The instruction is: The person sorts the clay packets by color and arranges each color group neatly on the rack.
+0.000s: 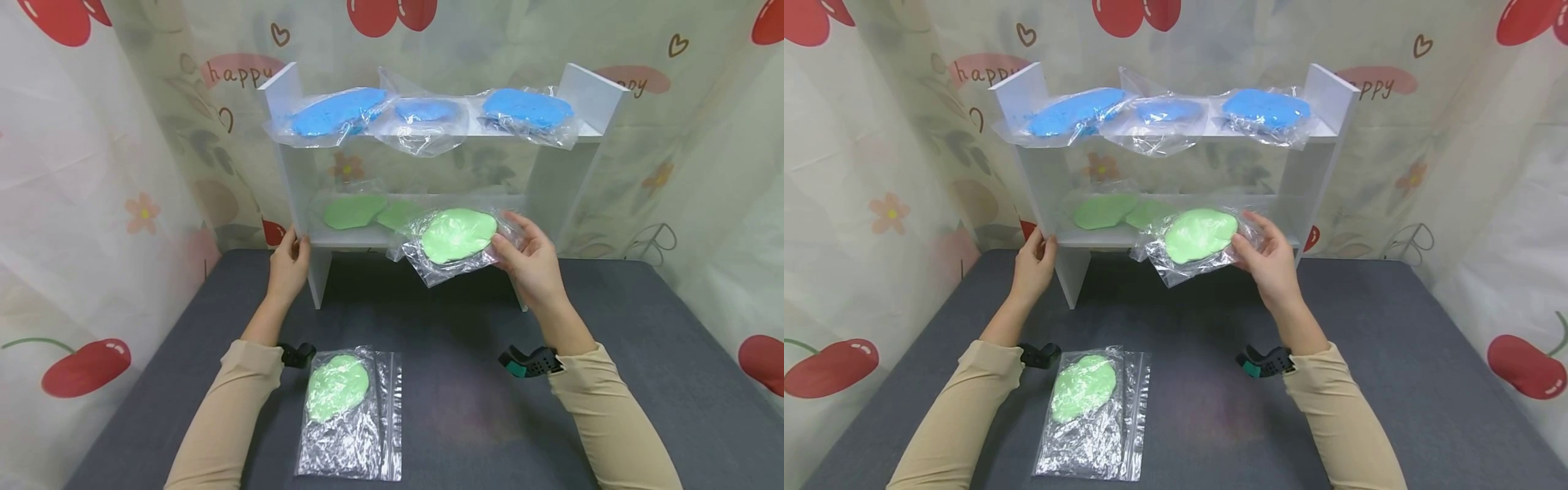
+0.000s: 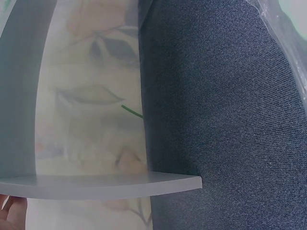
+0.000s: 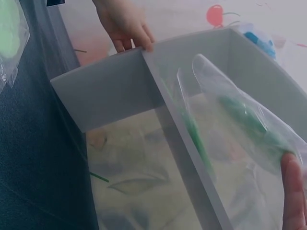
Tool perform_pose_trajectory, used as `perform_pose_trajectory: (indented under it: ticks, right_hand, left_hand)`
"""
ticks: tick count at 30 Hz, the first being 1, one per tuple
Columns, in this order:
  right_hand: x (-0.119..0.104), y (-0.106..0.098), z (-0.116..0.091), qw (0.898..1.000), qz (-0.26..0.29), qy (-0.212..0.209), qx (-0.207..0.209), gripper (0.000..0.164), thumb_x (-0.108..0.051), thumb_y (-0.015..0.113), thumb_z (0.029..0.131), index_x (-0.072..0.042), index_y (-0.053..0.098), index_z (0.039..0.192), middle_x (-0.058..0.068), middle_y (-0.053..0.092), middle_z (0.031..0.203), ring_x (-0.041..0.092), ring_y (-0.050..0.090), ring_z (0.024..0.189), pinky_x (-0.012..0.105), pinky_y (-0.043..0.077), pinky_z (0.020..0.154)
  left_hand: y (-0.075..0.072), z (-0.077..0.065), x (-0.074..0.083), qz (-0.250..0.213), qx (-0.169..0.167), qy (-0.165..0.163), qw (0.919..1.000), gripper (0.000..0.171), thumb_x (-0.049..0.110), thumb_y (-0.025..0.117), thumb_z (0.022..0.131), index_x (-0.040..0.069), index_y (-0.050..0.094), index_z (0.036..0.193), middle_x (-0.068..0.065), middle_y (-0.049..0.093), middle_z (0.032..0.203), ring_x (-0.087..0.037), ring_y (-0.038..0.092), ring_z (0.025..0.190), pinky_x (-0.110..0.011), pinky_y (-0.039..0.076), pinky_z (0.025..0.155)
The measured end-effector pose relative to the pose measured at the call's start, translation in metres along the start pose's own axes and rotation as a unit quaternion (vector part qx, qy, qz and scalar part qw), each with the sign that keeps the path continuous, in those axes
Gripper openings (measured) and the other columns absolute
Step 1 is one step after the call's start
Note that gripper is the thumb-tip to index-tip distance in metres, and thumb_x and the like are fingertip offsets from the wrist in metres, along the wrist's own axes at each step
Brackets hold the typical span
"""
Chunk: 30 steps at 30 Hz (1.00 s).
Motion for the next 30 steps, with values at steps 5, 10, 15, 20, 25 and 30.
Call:
perform_pose_trajectory:
  ticks: [5,10,15,20,25,30]
  right_hand:
    - [0.0,-0.003,0.003,1.0,0.009,0.001,0.029,0.045,-0.003,0.058,0.09,-0.006,0.045,0.133,-0.001,0.038,0.126,0.002,0.062,0.068,0.014,0.053,0.061]
    - [0.001,-0.004,0.004,0.998,0.003,0.009,0.054,0.05,-0.003,0.058,0.089,-0.004,0.041,0.137,0.01,0.021,0.148,0.002,0.061,0.068,0.014,0.053,0.062]
    - [0.0,-0.005,0.007,0.997,-0.001,0.009,0.074,0.051,-0.003,0.057,0.09,-0.004,0.039,0.138,0.009,0.01,0.155,0.001,0.06,0.067,0.014,0.052,0.061]
    - [0.0,-0.009,0.011,0.994,-0.001,0.008,0.107,0.047,-0.005,0.057,0.09,-0.007,0.042,0.135,0.008,0.019,0.151,0.001,0.06,0.068,0.014,0.052,0.06]
    - [0.002,-0.012,0.015,0.99,0.031,-0.002,0.139,0.044,-0.001,0.057,0.089,-0.006,0.046,0.131,0.003,0.04,0.127,0.004,0.06,0.068,0.016,0.053,0.061]
    - [0.004,-0.013,0.018,0.988,0.038,-0.013,0.149,0.048,-0.001,0.057,0.089,-0.003,0.042,0.134,0.001,0.044,0.117,0.006,0.058,0.07,0.016,0.054,0.061]
  left_hand:
    - [0.0,0.0,-0.001,0.002,0.002,-0.002,1.0,0.046,0.02,0.04,0.099,0.014,0.037,0.144,-0.017,0.048,0.14,-0.034,0.052,0.123,-0.049,0.046,0.097]
    - [0.0,0.001,-0.002,0.004,0.002,-0.001,1.0,0.046,0.02,0.04,0.099,0.015,0.037,0.144,-0.018,0.047,0.14,-0.035,0.052,0.123,-0.049,0.046,0.097]
    - [0.0,0.0,-0.001,-0.002,0.005,-0.001,1.0,0.046,0.019,0.04,0.099,0.014,0.037,0.144,-0.019,0.048,0.139,-0.035,0.053,0.123,-0.049,0.046,0.096]
    - [0.0,0.0,0.001,-0.003,0.004,-0.001,1.0,0.045,0.02,0.041,0.099,0.014,0.038,0.144,-0.018,0.049,0.139,-0.034,0.053,0.123,-0.049,0.046,0.096]
    - [0.0,0.0,-0.001,-0.002,-0.001,-0.001,1.0,0.046,0.021,0.04,0.099,0.015,0.036,0.145,-0.017,0.047,0.141,-0.034,0.052,0.124,-0.049,0.046,0.096]
    - [0.0,-0.001,-0.002,0.001,-0.004,-0.001,1.0,0.046,0.022,0.04,0.099,0.016,0.036,0.145,-0.017,0.047,0.14,-0.033,0.051,0.125,-0.049,0.046,0.097]
Point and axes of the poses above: each hand's wrist, its own z-axis towards the middle knuckle, its own y-axis out of the palm, x = y × z, the point moved 9 cm from there along z, towards the middle knuckle
